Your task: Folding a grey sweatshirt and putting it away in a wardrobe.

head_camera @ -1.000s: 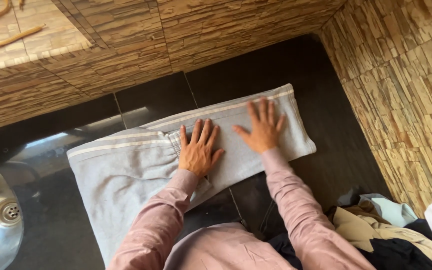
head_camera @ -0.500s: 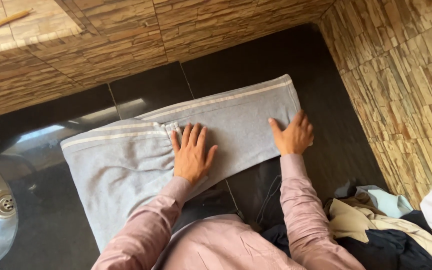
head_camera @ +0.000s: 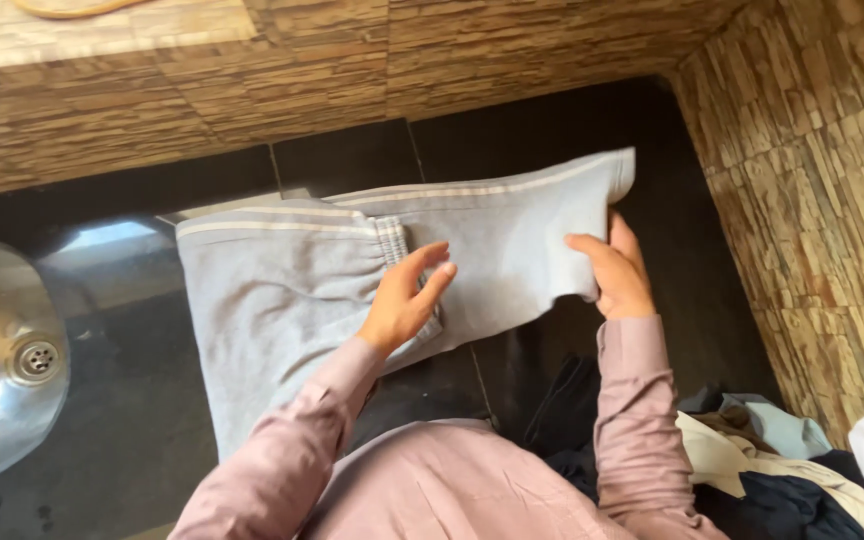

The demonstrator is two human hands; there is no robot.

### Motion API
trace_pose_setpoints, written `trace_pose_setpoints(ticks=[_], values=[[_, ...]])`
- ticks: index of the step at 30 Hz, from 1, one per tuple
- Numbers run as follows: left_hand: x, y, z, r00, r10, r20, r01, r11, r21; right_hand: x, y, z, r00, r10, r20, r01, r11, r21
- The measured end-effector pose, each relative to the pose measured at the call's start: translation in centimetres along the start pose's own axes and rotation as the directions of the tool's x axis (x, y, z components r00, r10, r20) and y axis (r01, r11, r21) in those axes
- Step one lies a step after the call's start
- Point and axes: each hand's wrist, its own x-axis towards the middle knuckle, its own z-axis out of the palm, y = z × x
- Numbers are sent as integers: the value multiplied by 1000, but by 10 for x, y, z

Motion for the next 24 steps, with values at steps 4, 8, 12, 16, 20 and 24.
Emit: trace_pose_setpoints(ticks=[4,8,12,16,20,24], values=[[-26,21,-42,989,-139,58,150,880,-450,-40,-33,82,965,-233,121,217,967,131],[-64,4,-105,947,-316,-52,168,627,-761,-86,-52,174,668,-200,717,288,958,-1],[-95,-59,-146,849,-471,-238,190,693,-695,-105,-32,237,476,37,879,455,844,-282],[-111,-58,-162,691,-666,-280,362,655,-663,-97,25,247,504,-101,858,663,682,-310],[-117,-72,-169,694,-544,-472,244,794,-557,-99,48,245,423,-131,896,781,553,-288],[-117,-68,-181,719,-365,-592,203,924,-323,-109,47,249,496,-162,853,777,521,-353]])
